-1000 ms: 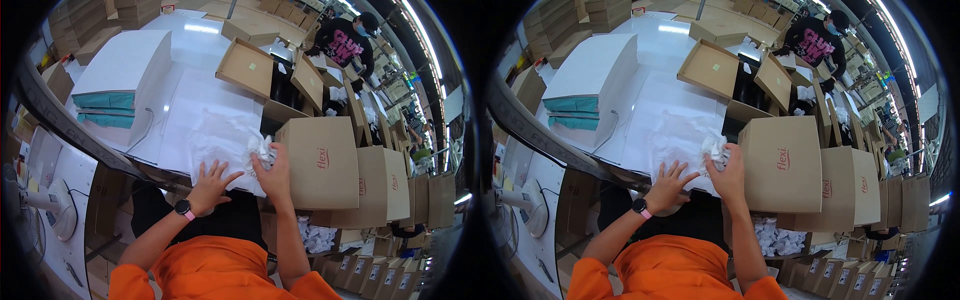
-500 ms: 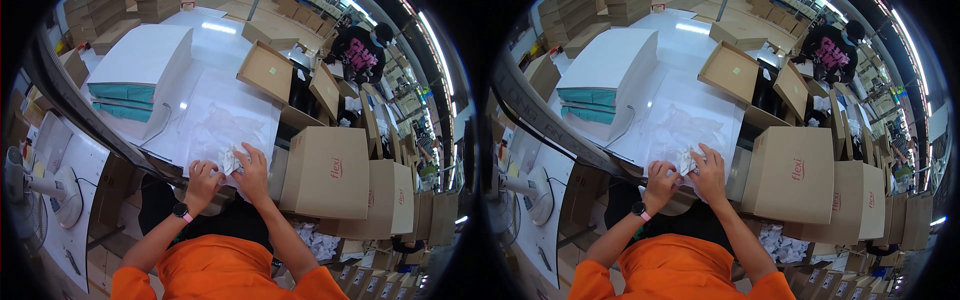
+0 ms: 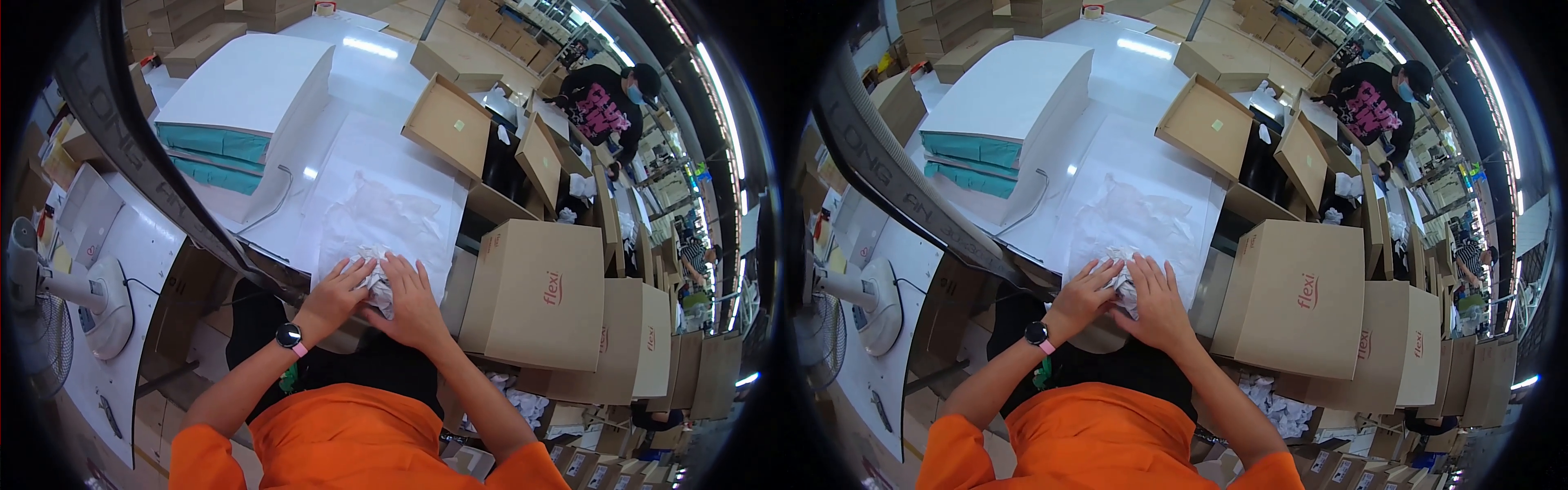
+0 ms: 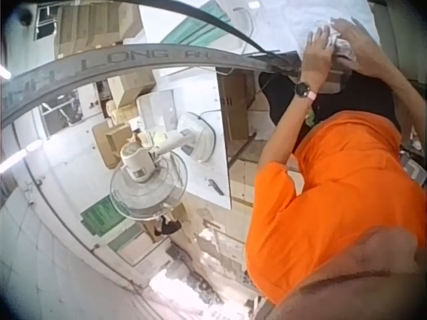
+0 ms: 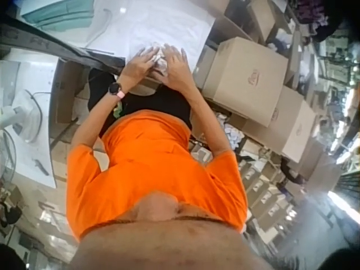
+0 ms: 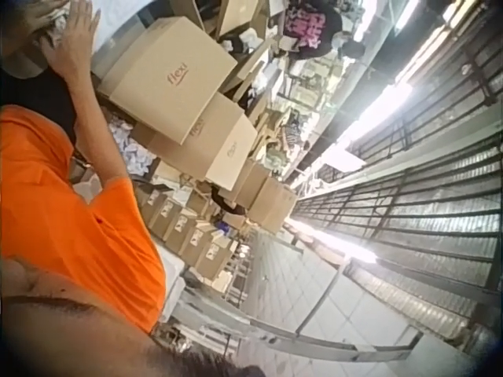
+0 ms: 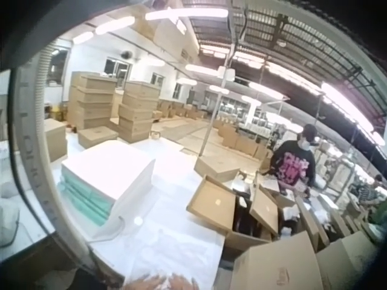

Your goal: Wrapping tissue paper into rolls or inserts for shoe packaging.

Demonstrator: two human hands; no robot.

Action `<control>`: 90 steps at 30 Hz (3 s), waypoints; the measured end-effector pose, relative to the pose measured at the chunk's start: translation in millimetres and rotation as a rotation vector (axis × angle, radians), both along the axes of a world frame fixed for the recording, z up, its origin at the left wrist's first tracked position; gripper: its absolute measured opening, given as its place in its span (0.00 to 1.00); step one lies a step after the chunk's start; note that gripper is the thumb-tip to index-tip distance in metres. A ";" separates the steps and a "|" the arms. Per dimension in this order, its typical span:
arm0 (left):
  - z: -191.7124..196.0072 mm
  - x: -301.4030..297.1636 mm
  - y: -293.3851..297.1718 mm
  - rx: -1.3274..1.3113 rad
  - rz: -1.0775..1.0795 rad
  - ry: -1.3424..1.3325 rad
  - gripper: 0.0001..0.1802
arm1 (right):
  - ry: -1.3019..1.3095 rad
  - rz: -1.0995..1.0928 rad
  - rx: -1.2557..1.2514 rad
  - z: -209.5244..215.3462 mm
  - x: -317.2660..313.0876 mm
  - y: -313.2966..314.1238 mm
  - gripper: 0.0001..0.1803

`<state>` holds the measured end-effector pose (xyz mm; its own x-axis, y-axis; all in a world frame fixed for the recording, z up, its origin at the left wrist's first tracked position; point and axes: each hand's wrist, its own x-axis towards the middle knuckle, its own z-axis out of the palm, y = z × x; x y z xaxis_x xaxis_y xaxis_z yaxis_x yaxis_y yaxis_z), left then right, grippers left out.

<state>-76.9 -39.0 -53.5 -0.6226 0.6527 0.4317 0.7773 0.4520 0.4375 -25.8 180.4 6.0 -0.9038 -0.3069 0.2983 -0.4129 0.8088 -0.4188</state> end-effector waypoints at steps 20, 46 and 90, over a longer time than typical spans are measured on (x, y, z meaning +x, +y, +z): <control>76.7 6.7 36.0 0.001 0.051 0.184 0.19 | -0.583 -0.081 -0.151 -12.9 -104.5 67.5 0.26; 27.8 -73.8 74.2 -0.274 0.142 0.074 0.40 | 0.066 -0.115 0.170 -21.0 -74.6 56.1 0.37; 15.3 16.5 57.8 -0.164 0.032 0.034 0.22 | -0.470 0.050 -0.205 -28.8 -182.7 -5.9 0.25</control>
